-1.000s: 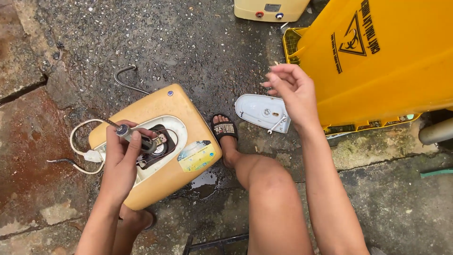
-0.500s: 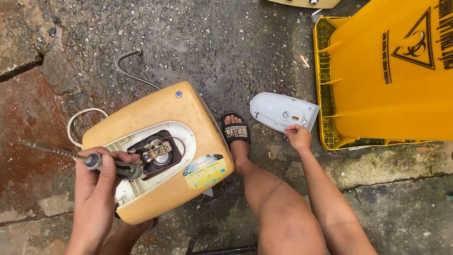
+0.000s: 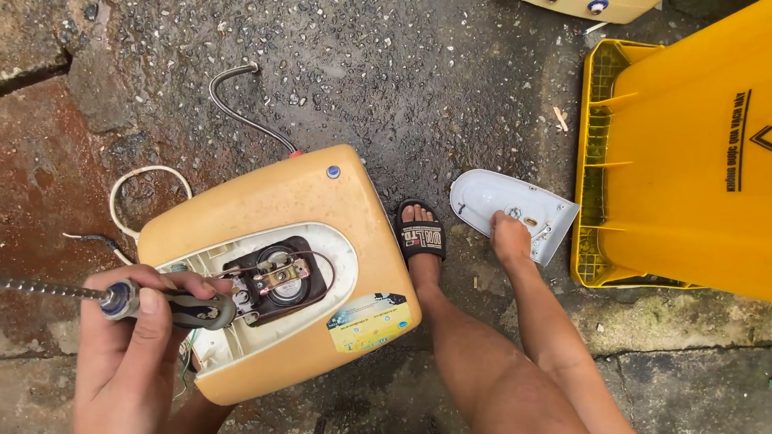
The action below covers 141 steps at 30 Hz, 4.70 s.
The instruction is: Disassembling and inspecting the internal components of a small water heater using a screwdriver and manual manipulation of wires.
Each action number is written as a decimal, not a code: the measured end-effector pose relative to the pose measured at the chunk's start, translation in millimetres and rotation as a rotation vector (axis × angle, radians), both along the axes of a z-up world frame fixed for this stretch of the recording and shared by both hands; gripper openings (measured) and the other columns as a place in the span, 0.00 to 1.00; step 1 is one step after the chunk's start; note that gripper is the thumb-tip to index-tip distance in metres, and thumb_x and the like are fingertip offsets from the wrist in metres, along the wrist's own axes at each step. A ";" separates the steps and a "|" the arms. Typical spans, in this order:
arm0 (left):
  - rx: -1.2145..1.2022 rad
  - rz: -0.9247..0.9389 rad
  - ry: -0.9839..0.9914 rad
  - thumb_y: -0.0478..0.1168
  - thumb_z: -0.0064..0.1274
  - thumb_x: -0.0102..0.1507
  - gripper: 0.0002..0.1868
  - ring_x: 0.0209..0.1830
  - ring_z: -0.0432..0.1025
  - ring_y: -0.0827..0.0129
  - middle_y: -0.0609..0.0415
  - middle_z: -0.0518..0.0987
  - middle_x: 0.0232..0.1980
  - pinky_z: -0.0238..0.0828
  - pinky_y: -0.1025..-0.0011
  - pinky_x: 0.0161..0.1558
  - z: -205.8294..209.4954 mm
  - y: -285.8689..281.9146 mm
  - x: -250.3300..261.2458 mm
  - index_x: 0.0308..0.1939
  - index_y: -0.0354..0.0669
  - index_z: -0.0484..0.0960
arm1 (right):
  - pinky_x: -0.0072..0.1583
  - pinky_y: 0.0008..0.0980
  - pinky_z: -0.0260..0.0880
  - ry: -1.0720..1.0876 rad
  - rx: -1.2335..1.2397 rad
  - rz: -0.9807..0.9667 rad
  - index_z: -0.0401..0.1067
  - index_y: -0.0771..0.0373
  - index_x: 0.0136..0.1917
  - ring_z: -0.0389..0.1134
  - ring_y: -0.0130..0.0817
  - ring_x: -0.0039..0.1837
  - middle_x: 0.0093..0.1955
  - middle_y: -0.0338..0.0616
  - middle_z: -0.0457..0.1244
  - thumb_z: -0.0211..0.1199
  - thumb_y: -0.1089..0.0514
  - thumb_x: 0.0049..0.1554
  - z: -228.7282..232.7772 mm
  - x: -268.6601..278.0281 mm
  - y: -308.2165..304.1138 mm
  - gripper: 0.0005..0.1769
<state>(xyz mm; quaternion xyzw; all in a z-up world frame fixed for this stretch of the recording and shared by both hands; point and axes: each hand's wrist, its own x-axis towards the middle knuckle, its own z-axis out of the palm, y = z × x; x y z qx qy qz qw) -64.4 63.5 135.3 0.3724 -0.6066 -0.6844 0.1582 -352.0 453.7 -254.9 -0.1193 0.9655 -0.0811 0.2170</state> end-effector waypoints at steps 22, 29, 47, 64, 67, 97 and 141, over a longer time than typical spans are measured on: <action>-0.424 -0.019 0.277 0.41 0.42 0.75 0.19 0.22 0.70 0.72 0.48 0.75 0.35 0.70 0.74 0.25 56.4 -19.5 61.7 0.67 0.35 0.66 | 0.57 0.29 0.75 0.099 -1.208 0.151 0.75 0.69 0.60 0.71 0.30 0.49 0.49 0.52 0.68 0.58 0.73 0.66 418.5 83.9 -149.8 0.11; -0.505 -0.175 0.242 0.47 0.50 0.72 0.14 0.21 0.74 0.67 0.51 0.79 0.29 0.73 0.68 0.28 62.3 -29.0 87.2 0.58 0.48 0.81 | 0.57 0.29 0.79 -0.163 -1.460 0.407 0.70 0.73 0.65 0.72 0.33 0.51 0.53 0.48 0.61 0.52 0.70 0.67 472.9 161.8 -242.1 0.14; -0.988 -0.251 -0.018 0.48 0.55 0.68 0.14 0.41 0.79 0.46 0.50 0.84 0.39 0.75 0.53 0.43 62.7 -51.4 124.4 0.57 0.57 0.85 | 0.52 0.31 0.80 -0.373 -1.495 0.469 0.74 0.76 0.58 0.73 0.33 0.51 0.52 0.54 0.66 0.61 0.72 0.61 437.9 192.2 -291.7 0.11; -1.230 -0.311 -0.113 0.49 0.55 0.67 0.13 0.39 0.78 0.56 0.56 0.81 0.37 0.74 0.60 0.45 46.5 -59.7 123.3 0.55 0.60 0.85 | 0.52 0.24 0.79 -0.403 -1.295 0.497 0.74 0.74 0.53 0.73 0.26 0.46 0.46 0.49 0.70 0.67 0.72 0.56 440.7 188.7 -285.3 0.11; -1.367 -0.252 -0.054 0.49 0.57 0.67 0.11 0.37 0.77 0.61 0.60 0.78 0.35 0.73 0.65 0.44 42.7 -57.0 123.6 0.53 0.61 0.85 | 0.52 0.26 0.80 -0.461 -1.297 0.435 0.74 0.74 0.53 0.74 0.28 0.45 0.46 0.51 0.70 0.67 0.73 0.55 440.1 189.1 -283.3 0.11; -0.414 -0.361 0.156 0.33 0.30 0.76 0.24 0.21 0.59 0.76 0.56 0.66 0.27 0.54 0.80 0.21 62.2 50.2 -4.1 0.77 0.46 0.48 | 0.44 0.20 0.67 -0.390 -1.652 0.003 0.79 0.71 0.54 0.65 0.21 0.43 0.43 0.43 0.70 0.67 0.56 0.57 451.1 170.2 -245.9 0.17; -0.091 0.092 0.744 0.40 0.28 0.77 0.27 0.13 0.59 0.74 0.53 0.65 0.28 0.62 0.78 0.10 48.8 -26.2 57.1 0.81 0.51 0.46 | 0.60 0.45 0.78 -0.847 -1.065 0.391 0.60 0.74 0.73 0.72 0.47 0.62 0.63 0.65 0.65 0.70 0.51 0.56 437.0 250.2 -282.6 0.40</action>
